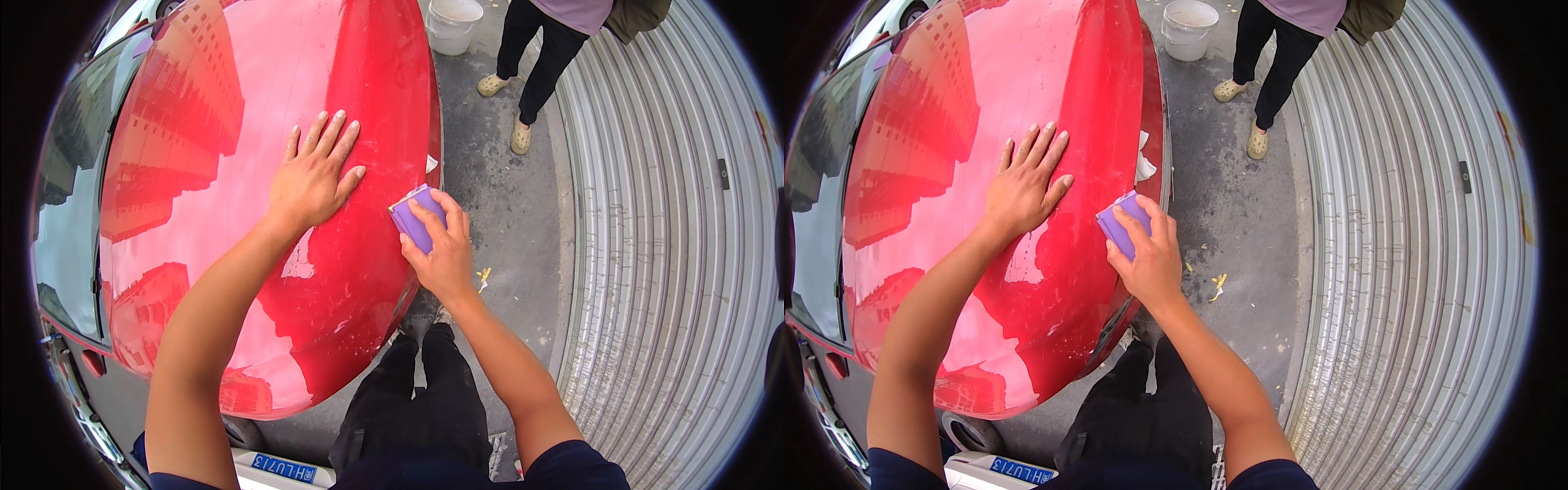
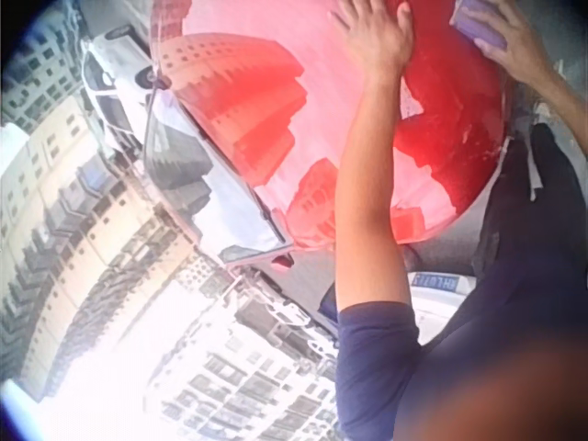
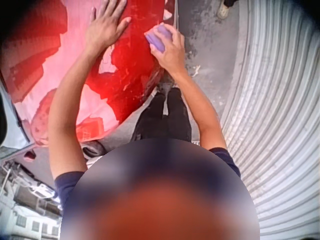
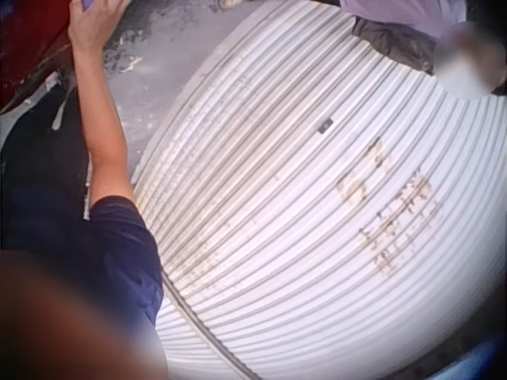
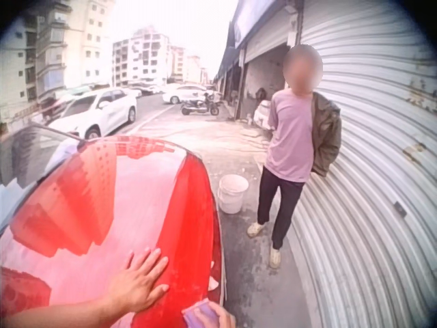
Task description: The person wets a purple sanding block in a bucket of water and then sands the hood of a red car. They repeatedly rub the sanding block over the hood surface while occasionally dipping it back into the water.
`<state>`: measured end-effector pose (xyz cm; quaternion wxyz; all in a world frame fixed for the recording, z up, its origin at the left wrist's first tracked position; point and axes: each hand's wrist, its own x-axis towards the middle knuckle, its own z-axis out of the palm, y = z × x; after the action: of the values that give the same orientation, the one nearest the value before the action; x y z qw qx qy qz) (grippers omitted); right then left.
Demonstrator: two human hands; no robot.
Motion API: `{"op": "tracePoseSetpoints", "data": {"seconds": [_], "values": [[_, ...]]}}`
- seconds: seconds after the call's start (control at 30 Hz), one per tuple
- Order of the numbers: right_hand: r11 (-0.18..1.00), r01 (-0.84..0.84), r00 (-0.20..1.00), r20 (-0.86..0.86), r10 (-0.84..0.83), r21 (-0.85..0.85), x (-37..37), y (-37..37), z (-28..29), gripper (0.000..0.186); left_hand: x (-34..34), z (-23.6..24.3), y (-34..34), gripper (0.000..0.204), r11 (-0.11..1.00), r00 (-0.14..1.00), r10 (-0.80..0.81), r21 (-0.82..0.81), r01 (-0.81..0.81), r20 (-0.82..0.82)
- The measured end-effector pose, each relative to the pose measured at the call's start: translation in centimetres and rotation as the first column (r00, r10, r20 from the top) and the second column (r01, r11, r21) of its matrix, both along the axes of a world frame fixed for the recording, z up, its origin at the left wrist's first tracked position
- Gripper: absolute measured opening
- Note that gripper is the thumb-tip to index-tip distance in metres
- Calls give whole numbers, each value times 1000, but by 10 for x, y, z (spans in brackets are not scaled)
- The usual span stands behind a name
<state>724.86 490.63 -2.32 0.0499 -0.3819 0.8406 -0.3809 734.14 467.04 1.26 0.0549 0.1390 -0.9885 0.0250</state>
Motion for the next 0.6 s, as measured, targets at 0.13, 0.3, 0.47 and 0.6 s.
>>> {"op": "tracePoseSetpoints", "data": {"seconds": [0.13, 0.3, 0.47, 0.6], "values": [[990, 43, 996, -75, -53, -135, -55, -44, 3, 50, 1, 1, 0, 71, 1000, 1000, -4, 6, 4, -17], [985, 65, 990, -114, -84, -158, -75, -56, 4, 51, -3, 7, 2, 72, 997, 997, 30, 76, -35, 71], [1000, 18, 999, -27, -18, -8, -78, -49, 2, 50, -11, 15, -4, 74, 991, 996, 35, 125, -45, 80], [980, 18, 994, -101, -39, -199, -134, -89, -1, 50, -7, 17, -3, 75, 989, 994, 33, 142, -48, 103]]}}
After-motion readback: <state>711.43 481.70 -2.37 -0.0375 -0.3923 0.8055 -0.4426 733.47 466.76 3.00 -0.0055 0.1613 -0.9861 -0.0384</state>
